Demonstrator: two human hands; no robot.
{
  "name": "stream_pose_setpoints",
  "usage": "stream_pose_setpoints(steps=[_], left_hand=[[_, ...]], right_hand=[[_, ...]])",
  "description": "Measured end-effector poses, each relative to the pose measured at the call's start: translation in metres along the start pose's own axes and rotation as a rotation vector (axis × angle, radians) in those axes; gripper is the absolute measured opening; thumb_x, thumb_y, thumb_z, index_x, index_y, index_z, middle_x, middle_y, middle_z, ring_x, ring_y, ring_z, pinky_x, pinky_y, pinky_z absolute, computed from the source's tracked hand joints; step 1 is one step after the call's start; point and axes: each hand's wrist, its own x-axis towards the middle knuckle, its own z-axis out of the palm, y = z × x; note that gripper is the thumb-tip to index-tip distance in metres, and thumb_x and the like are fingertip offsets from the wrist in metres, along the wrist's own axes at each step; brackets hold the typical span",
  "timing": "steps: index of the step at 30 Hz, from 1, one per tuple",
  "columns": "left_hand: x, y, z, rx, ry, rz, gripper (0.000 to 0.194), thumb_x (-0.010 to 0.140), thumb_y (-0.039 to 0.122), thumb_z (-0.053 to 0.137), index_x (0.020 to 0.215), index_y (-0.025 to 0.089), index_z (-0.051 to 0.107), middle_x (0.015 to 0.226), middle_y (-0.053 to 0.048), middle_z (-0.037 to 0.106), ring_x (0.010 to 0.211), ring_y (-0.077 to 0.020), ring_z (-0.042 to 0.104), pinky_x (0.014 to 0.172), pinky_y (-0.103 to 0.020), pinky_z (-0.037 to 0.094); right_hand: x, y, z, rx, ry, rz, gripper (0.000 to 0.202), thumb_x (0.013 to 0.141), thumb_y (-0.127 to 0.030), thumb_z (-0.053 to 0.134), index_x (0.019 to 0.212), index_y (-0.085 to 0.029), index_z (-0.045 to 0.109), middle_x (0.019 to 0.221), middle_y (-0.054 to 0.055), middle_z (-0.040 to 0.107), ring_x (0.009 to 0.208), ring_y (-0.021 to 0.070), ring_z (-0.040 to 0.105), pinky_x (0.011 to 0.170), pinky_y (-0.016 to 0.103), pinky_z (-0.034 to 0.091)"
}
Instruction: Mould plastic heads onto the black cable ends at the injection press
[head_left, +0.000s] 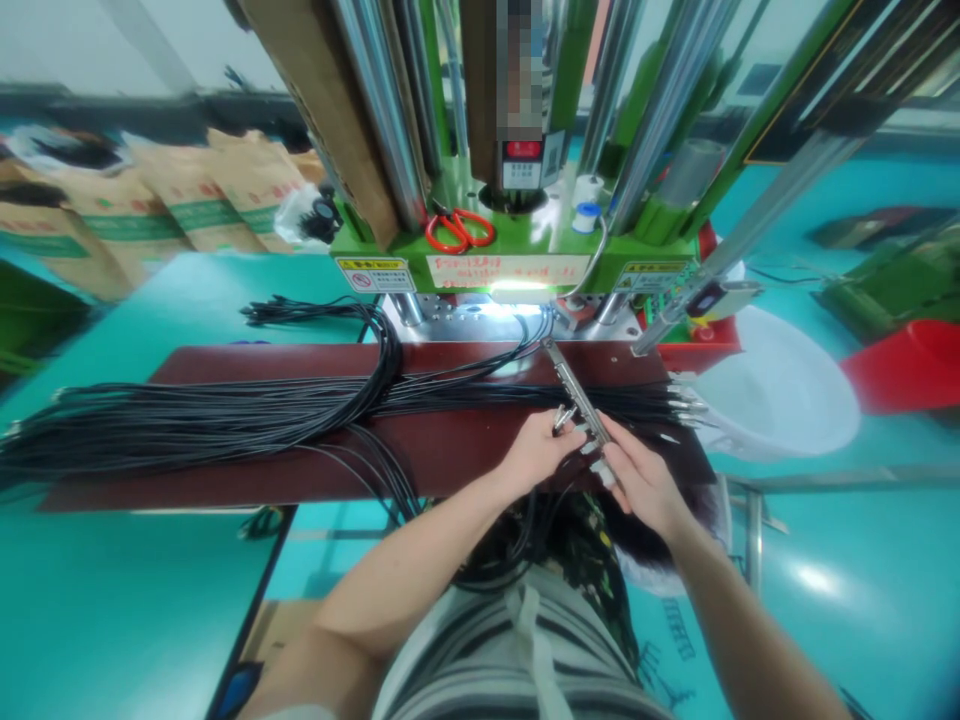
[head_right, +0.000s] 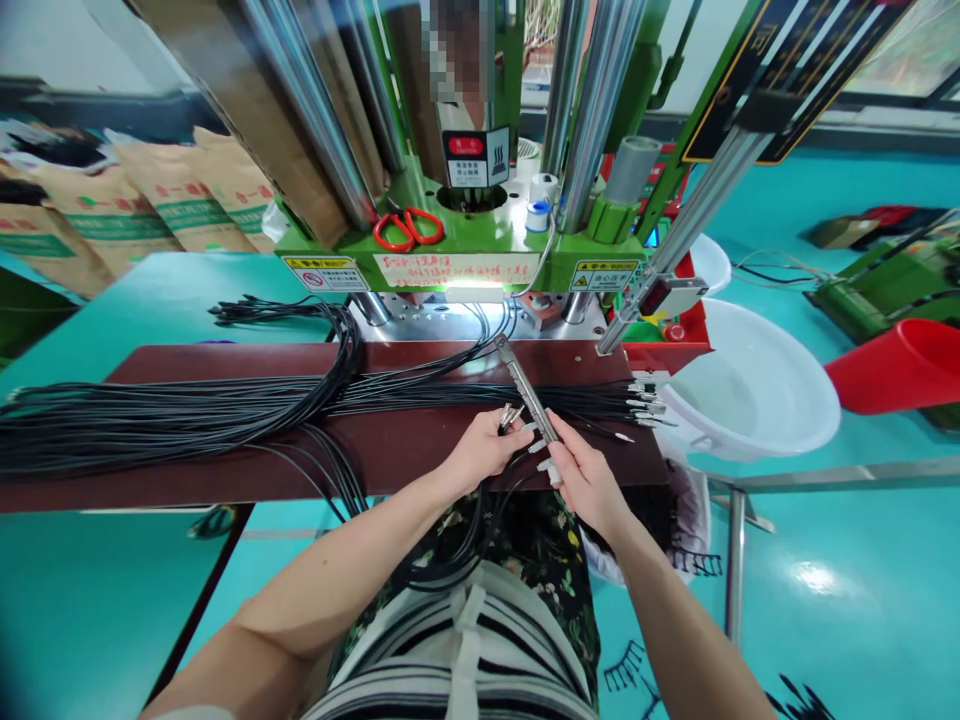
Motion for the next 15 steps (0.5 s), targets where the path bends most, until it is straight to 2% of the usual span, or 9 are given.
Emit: stream_pose_setpoints(steps=[3, 6, 8, 11, 13, 15], left_hand=[[-0.001, 0.0, 0.002, -0.003, -0.002, 0.011, 0.033, 0.069, 0.04, 0.062, 0.06, 0.017, 0.038, 0.048, 0.008, 0.036, 0.043, -0.0042, 0.031, 0.046, -0.019, 0.027], [-0.003, 0.002, 0.003, 0.033, -0.004, 0.068, 0.031, 0.072, 0.042, 0.059, 0.062, 0.016, 0.044, 0.052, 0.006, 0.042, 0.047, -0.0056, 0.037, 0.048, -0.019, 0.031], [-0.003, 0.006, 0.0, 0.03, 0.074, 0.121, 0.031, 0.076, 0.044, 0.053, 0.066, 0.016, 0.049, 0.056, 0.004, 0.046, 0.05, -0.0066, 0.041, 0.049, -0.019, 0.033], [-0.004, 0.012, -0.006, -0.139, 0.244, 0.104, 0.031, 0.082, 0.049, 0.042, 0.076, 0.019, 0.047, 0.05, 0.008, 0.036, 0.04, -0.0055, 0.032, 0.04, -0.018, 0.027], [-0.006, 0.015, -0.009, -0.251, 0.259, 0.048, 0.03, 0.083, 0.051, 0.039, 0.081, 0.022, 0.04, 0.049, 0.011, 0.027, 0.036, -0.0048, 0.021, 0.036, -0.017, 0.018], [-0.01, 0.016, -0.008, -0.242, 0.216, 0.024, 0.029, 0.082, 0.052, 0.04, 0.082, 0.023, 0.036, 0.05, 0.011, 0.028, 0.036, -0.0045, 0.02, 0.036, -0.016, 0.016]], right_hand=[[0.001, 0.001, 0.0, 0.032, -0.015, -0.004, 0.055, 0.085, -0.044, 0.045, 0.133, -0.017, 0.041, 0.047, -0.006, 0.048, 0.031, 0.0057, 0.037, 0.031, 0.018, 0.032], [0.001, 0.004, -0.001, 0.135, 0.036, 0.025, 0.053, 0.083, -0.042, 0.049, 0.13, -0.017, 0.046, 0.051, -0.004, 0.051, 0.031, 0.0051, 0.036, 0.028, 0.018, 0.028], [0.0, 0.005, -0.003, 0.227, 0.074, 0.039, 0.051, 0.082, -0.041, 0.051, 0.128, -0.018, 0.049, 0.053, -0.003, 0.053, 0.03, 0.0045, 0.034, 0.027, 0.017, 0.025], [-0.002, 0.007, -0.008, 0.346, 0.111, 0.077, 0.048, 0.08, -0.039, 0.053, 0.124, -0.019, 0.052, 0.055, -0.002, 0.053, 0.03, 0.0036, 0.031, 0.026, 0.016, 0.021], [-0.002, 0.009, -0.013, 0.404, 0.128, 0.128, 0.046, 0.078, -0.038, 0.054, 0.121, -0.021, 0.055, 0.055, -0.002, 0.053, 0.03, 0.0034, 0.031, 0.026, 0.016, 0.021], [-0.003, 0.012, -0.018, 0.448, 0.13, 0.154, 0.046, 0.076, -0.04, 0.055, 0.119, -0.022, 0.056, 0.056, -0.002, 0.054, 0.03, 0.0034, 0.032, 0.027, 0.016, 0.022]])
